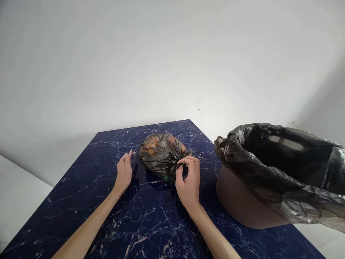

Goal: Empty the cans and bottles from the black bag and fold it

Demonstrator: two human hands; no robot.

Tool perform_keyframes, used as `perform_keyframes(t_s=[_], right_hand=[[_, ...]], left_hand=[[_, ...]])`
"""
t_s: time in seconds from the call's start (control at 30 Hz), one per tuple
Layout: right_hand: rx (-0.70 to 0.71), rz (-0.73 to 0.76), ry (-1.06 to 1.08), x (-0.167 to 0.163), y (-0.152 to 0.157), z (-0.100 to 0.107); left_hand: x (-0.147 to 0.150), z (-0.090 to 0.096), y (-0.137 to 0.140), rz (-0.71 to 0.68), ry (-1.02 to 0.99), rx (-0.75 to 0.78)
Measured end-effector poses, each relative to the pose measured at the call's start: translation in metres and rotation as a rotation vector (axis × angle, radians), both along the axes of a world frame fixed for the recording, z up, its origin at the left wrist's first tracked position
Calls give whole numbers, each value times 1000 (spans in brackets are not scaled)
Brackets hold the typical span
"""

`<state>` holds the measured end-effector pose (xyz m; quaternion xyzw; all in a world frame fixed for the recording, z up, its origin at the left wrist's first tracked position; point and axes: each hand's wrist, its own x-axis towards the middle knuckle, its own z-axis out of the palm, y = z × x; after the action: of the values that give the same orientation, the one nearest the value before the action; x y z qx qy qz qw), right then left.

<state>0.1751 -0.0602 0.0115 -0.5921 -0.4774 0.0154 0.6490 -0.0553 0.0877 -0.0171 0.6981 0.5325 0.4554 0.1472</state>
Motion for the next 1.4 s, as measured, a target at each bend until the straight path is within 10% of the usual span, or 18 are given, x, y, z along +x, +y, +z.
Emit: perform_keyframes(t_s=[0.3, 0.63, 1.0, 1.4], right_hand=[[-165, 70, 170, -1, 20, -42], [-228, 531, 17, -42, 2, -21], [-207, 505, -51, -44, -2, -19], [-305, 534, -129, -50, -6, -25]], left_hand=[[0, 19, -19, -107, -127, 12], [10, 23, -33, -195, -48, 109], [13, 20, -27, -25, 8, 319], [25, 25, -49, -174, 355, 429]])
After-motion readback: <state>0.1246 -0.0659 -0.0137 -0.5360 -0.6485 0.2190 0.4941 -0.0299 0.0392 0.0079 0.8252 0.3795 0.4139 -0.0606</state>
